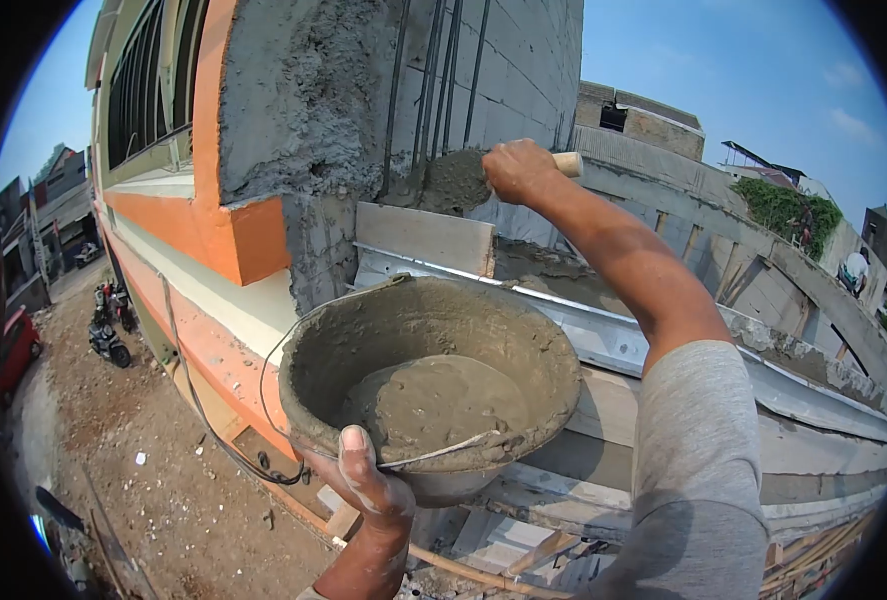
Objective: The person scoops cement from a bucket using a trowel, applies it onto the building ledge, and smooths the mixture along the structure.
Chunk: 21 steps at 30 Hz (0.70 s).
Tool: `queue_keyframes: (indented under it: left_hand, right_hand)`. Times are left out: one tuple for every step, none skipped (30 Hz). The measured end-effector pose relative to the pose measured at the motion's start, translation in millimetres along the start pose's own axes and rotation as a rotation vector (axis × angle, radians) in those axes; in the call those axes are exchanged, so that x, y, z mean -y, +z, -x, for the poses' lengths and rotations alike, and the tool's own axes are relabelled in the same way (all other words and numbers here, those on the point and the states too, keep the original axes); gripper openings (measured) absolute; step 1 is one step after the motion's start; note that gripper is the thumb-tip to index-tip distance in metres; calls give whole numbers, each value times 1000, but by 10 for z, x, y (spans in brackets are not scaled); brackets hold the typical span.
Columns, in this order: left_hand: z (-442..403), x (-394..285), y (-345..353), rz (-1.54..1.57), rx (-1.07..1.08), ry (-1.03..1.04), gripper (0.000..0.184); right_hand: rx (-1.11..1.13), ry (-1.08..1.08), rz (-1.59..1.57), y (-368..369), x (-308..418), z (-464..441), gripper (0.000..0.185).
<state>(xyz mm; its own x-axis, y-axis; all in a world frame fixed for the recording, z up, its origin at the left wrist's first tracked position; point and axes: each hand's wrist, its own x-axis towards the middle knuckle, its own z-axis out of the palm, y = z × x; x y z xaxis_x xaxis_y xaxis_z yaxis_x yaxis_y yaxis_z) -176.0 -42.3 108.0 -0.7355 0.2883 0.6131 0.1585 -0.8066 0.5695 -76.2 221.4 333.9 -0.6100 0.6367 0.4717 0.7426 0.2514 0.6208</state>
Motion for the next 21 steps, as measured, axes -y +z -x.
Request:
queue_keyframes:
  left_hand:
    - [-18, -20, 25, -18, 1, 6, 70]
    - [-19, -24, 29, -20, 12, -2, 71]
    - [-21, -32, 33, -22, 22, -9, 72]
    - [-25, -14, 25, -6, 28, -29, 75]
    - [-32, -2, 12, 7, 32, -47, 79]
    - [-35, 1, 0, 31, 28, -48, 79]
    - [-25, -1, -12, 54, 24, -52, 79]
    - [-13, -8, -24, 76, 20, -62, 79]
    - [-7, -27, -38, 53, 14, -73, 80]
    - [24, -18, -43, 35, 0, -74, 79]
    - [57, -3, -51, 15, -10, -77, 77]
    - [47, -21, -48, 5, -4, -76, 77]
    - [39, -36, -46, -5, 2, -75, 77]
    - [32, -49, -44, -15, 8, -74, 78]
    - [33, -54, -50, -18, 16, -78, 78]
    - [25, -51, -52, -12, 20, -71, 78]
    - [20, -49, -55, -6, 24, -64, 79]
    - [21, -31, -53, 8, 18, -52, 79]
    - [35, -31, -65, 15, 12, -53, 79]
    - [48, -31, -77, 23, 5, -54, 79]
    - [32, -25, -67, 33, -1, -53, 78]
  right_hand:
    - [-10, 8, 7, 23, -41, 37, 16]
    - [-24, 25, 8, 47, -73, 70, 16]
    - [-43, 66, -7, 99, -78, 62, 17]
    - [-70, 105, -22, 173, -61, -5, 17]
    - [-100, 141, -40, 246, -19, -91, 17]
    - [-76, 103, -40, 326, 60, -176, 18]
    - [-48, 62, -37, 403, 173, -236, 18]
    - [-15, 21, -35, 470, 256, -260, 18]
    - [-45, 29, -103, 433, 307, -229, 18]
    - [-68, 53, -134, 433, 273, -206, 18]
    - [-88, 80, -168, 460, 171, -170, 19]
    - [-118, 110, -200, 419, 100, -151, 19]
    - [-121, 143, -242, 337, 92, -96, 20]
    - [-102, 150, -228, 340, 108, -128, 20]
    - [-82, 164, -220, 371, 147, -148, 20]
    - [-69, 180, -214, 371, 166, -174, 20]
    - [-50, 176, -215, 358, 177, -178, 20]
    - [-33, 165, -217, 318, 199, -173, 21]
    - [-10, 154, -217, 312, 213, -159, 21]
    - [-64, 184, -246, 367, 188, -152, 21]
    - [-128, 217, -269, 442, 90, -180, 21]
